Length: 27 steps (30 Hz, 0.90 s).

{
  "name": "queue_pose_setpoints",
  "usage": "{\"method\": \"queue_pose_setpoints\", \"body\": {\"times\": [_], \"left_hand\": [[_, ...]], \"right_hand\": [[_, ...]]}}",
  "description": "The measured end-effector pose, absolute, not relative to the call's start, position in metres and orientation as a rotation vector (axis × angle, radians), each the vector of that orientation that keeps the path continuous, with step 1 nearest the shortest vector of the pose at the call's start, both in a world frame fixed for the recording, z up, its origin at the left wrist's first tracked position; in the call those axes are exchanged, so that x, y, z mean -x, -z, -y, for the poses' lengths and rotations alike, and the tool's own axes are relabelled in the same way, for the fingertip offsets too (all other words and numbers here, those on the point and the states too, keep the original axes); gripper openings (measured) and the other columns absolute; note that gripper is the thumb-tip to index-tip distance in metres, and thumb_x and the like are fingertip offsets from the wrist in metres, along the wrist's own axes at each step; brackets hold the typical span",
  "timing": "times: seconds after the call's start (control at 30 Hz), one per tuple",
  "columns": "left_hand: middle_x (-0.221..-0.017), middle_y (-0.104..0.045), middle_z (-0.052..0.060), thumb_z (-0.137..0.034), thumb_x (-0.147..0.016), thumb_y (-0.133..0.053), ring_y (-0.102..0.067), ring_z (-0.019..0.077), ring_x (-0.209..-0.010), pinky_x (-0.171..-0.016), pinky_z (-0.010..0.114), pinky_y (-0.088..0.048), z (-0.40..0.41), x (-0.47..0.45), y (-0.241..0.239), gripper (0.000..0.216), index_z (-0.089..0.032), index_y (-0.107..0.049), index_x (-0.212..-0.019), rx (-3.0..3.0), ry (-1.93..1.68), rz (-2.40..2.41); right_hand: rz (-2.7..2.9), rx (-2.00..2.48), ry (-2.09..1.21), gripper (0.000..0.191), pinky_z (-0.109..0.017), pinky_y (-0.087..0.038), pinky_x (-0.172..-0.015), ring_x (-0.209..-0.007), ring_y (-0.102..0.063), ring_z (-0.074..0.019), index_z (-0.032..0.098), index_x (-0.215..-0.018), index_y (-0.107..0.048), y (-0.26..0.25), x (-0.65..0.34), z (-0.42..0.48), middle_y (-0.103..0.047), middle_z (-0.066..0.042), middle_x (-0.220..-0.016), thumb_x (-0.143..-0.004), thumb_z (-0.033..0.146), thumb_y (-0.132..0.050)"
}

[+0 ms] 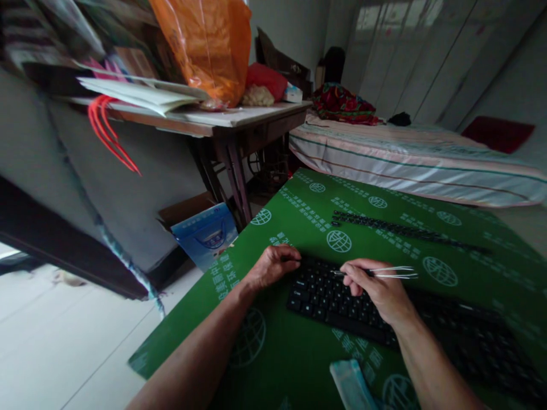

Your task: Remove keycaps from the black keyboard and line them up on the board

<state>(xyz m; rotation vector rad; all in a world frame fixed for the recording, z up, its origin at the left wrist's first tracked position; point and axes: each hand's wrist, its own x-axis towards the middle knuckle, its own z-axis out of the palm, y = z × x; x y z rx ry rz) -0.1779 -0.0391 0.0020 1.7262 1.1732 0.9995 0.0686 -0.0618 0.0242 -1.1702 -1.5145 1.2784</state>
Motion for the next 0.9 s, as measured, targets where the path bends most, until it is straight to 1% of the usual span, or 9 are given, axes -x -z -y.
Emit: {"method": "queue_pose_setpoints", "body": {"times": [0.1, 0.27, 0.4, 0.5, 0.6, 0.8, 0.9], "left_hand": [[-0.096, -0.064, 0.008, -0.018, -0.068, -0.067, -0.059, 0.0194, -0.091, -0.085, 0.033, -0.045, 0.040, 0.177, -0.002, 0.009, -0.014, -0.069, -0.076, -1.759, -0.998, -1.084], [-0.105, -0.061, 0.007, -0.014, -0.067, -0.068, -0.057, 0.0198, -0.098, -0.090, 0.033, -0.043, 0.042, 0.175, 0.002, 0.013, -0.016, -0.070, -0.079, -1.767, -0.992, -1.094], [-0.103, -0.061, 0.006, -0.013, -0.067, -0.067, -0.057, 0.0201, -0.099, -0.089, 0.034, -0.043, 0.041, 0.174, 0.006, 0.013, -0.017, -0.070, -0.079, -1.801, -0.972, -1.103], [-0.100, -0.062, 0.006, -0.013, -0.066, -0.067, -0.057, 0.0197, -0.096, -0.088, 0.033, -0.044, 0.039, 0.174, 0.006, 0.014, -0.016, -0.070, -0.080, -1.831, -0.953, -1.090], [-0.098, -0.062, 0.005, -0.011, -0.065, -0.066, -0.058, 0.0189, -0.093, -0.086, 0.033, -0.045, 0.039, 0.173, 0.006, 0.015, -0.017, -0.070, -0.079, -1.855, -0.948, -1.069], [-0.097, -0.062, 0.005, -0.010, -0.065, -0.065, -0.058, 0.0187, -0.092, -0.086, 0.031, -0.044, 0.039, 0.173, 0.004, 0.016, -0.015, -0.070, -0.079, -1.900, -0.941, -1.038], [-0.097, -0.062, 0.005, -0.009, -0.065, -0.065, -0.057, 0.0186, -0.094, -0.087, 0.030, -0.044, 0.040, 0.172, 0.004, 0.016, -0.016, -0.070, -0.079, -1.924, -0.928, -1.040]], "right_hand": [[1.621, 1.231, -1.263, 0.033, -0.020, -0.036, -0.041, -0.042, -0.046, -0.0075, 0.013, -0.074, -0.066, -0.029, -0.054, 0.065, -0.060, -0.002, -0.057, -0.075, 0.046, -0.061], [1.749, 1.293, -1.172, 0.033, -0.019, -0.033, -0.039, -0.038, -0.043, -0.0069, 0.014, -0.061, -0.063, -0.033, -0.031, 0.061, -0.056, 0.000, -0.050, -0.076, 0.043, -0.057], [1.890, 1.331, -1.076, 0.032, -0.019, -0.030, -0.038, -0.037, -0.042, -0.0075, 0.015, -0.054, -0.059, -0.035, -0.017, 0.054, -0.054, 0.001, -0.045, -0.074, 0.039, -0.056], [1.921, 1.397, -1.062, 0.028, -0.020, -0.028, -0.036, -0.034, -0.041, -0.0077, 0.015, -0.056, -0.061, -0.035, -0.010, 0.050, -0.054, 0.001, -0.044, -0.072, 0.037, -0.056], [1.928, 1.469, -1.047, 0.025, -0.020, -0.026, -0.035, -0.032, -0.039, -0.0074, 0.016, -0.054, -0.060, -0.035, -0.004, 0.045, -0.053, 0.001, -0.042, -0.070, 0.035, -0.056], [2.076, 1.495, -0.858, 0.022, -0.022, -0.022, -0.037, -0.032, -0.037, -0.0076, 0.017, -0.044, -0.053, -0.035, 0.008, 0.039, -0.047, 0.002, -0.034, -0.065, 0.025, -0.055], [2.098, 1.515, -0.800, 0.020, -0.022, -0.022, -0.038, -0.034, -0.037, -0.0082, 0.017, -0.046, -0.056, -0.035, 0.010, 0.040, -0.048, 0.002, -0.036, -0.064, 0.025, -0.055]]}}
